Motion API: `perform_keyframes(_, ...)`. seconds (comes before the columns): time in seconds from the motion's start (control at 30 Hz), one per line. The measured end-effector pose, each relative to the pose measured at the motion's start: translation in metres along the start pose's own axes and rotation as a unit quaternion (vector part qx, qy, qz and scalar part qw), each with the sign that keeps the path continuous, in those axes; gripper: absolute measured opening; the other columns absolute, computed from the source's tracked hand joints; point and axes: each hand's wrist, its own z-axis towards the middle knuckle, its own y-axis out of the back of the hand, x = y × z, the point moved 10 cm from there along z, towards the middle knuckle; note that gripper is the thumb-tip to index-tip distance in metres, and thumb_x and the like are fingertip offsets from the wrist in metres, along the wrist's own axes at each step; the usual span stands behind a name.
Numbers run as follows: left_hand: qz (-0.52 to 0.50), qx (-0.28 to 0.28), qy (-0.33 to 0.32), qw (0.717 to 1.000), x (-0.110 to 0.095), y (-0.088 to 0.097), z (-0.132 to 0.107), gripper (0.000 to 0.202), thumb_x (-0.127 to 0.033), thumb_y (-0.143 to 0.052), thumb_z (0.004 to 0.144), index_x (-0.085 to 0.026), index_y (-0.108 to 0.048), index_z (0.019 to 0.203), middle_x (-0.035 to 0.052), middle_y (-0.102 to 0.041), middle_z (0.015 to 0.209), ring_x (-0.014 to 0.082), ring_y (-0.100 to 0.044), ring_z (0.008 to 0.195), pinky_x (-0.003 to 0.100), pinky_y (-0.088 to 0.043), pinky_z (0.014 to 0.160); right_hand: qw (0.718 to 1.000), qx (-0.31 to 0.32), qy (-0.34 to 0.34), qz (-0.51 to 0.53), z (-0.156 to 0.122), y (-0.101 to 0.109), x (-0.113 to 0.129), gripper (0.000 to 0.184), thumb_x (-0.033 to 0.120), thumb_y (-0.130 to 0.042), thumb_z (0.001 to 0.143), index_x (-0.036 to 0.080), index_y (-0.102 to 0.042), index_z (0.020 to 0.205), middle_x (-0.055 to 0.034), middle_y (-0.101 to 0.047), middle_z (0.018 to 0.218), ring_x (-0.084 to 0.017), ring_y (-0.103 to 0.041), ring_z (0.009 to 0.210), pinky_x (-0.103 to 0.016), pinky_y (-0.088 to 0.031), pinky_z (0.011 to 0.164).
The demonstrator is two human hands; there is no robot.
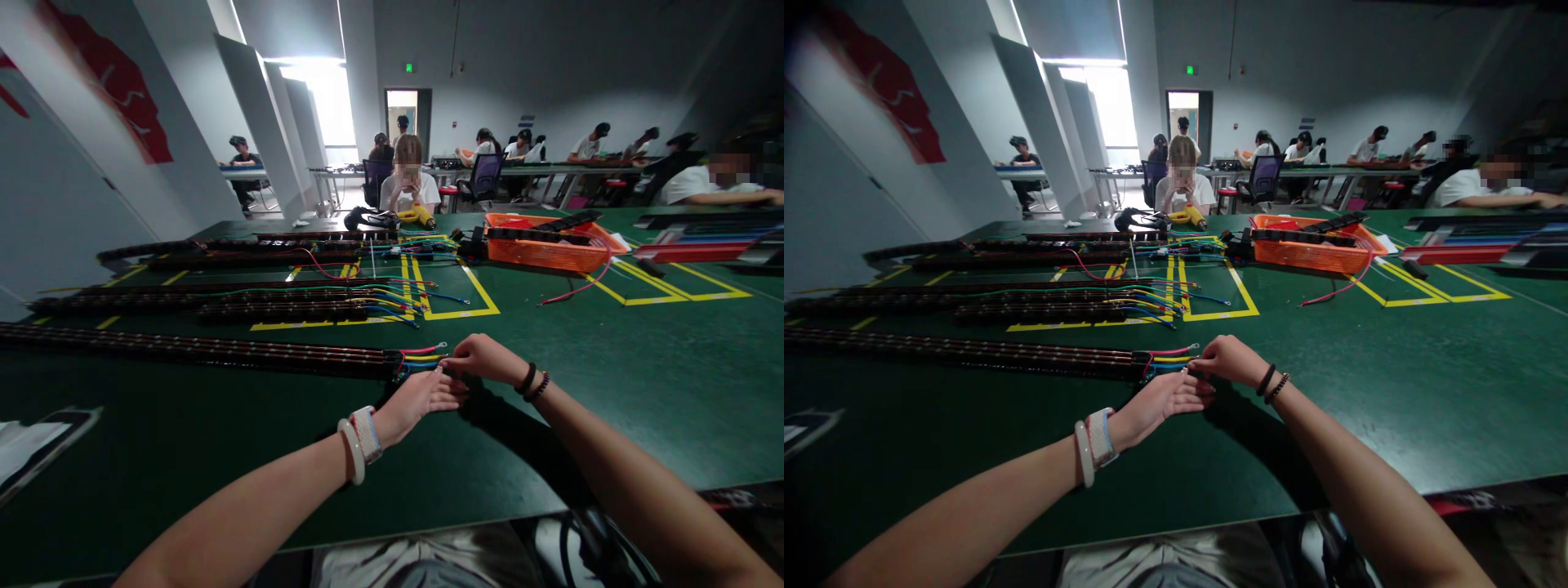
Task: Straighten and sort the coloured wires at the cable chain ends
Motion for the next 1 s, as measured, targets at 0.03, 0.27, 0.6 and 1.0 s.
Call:
perform_keyframes(0.03, 0.052, 0.015, -0.002, 0.999, 0.001, -0.004, -0.001, 0.036, -0.038, -0.045, 0.089, -0.008, -0.065, 0.087, 0.0164, -0.068, 0.094, 0.0203, -0.066, 0.083, 0.037, -0.049, 0.084, 1.000, 0.006, -0.016, 0.008, -0.001, -0.002, -0.002, 0.055, 0.060, -0.049, 0.078, 0.012, -0.064, 0.057, 0.0000, -0.050, 0.044, -0.007, -0.036, 0.042, -0.023, -0.021, 0.044)
perform_keyframes(0.27, 0.145, 0.045, -0.014, 0.988, 0.002, -0.015, -0.005, 0.045, -0.052, -0.050, 0.082, -0.010, -0.066, 0.076, 0.0124, -0.069, 0.081, 0.0183, -0.065, 0.075, 0.034, -0.051, 0.074, 0.996, 0.046, -0.077, 0.022, -0.001, -0.019, -0.010, 0.053, 0.062, -0.052, 0.076, 0.013, -0.067, 0.061, -0.0002, -0.051, 0.045, -0.008, -0.039, 0.040, -0.022, -0.024, 0.043)
perform_keyframes(0.6, 0.119, 0.040, -0.008, 0.992, 0.001, -0.015, -0.005, 0.041, -0.048, -0.050, 0.083, -0.011, -0.065, 0.074, 0.0151, -0.069, 0.086, 0.0196, -0.066, 0.075, 0.035, -0.050, 0.074, 0.999, -0.019, -0.037, 0.008, 0.004, 0.003, -0.019, 0.064, 0.071, -0.043, 0.076, 0.014, -0.063, 0.058, -0.0001, -0.050, 0.047, -0.010, -0.039, 0.044, -0.025, -0.024, 0.047)
perform_keyframes(1.0, 0.132, 0.049, -0.021, 0.990, 0.001, -0.016, -0.003, 0.039, -0.045, -0.049, 0.084, -0.012, -0.066, 0.074, 0.0134, -0.069, 0.082, 0.0187, -0.065, 0.074, 0.032, -0.050, 0.072, 0.977, -0.110, 0.164, -0.076, 0.017, -0.013, 0.035, 0.044, 0.058, -0.050, 0.083, 0.021, -0.065, 0.100, -0.0077, -0.059, 0.099, -0.021, -0.046, 0.094, -0.037, -0.029, 0.086)
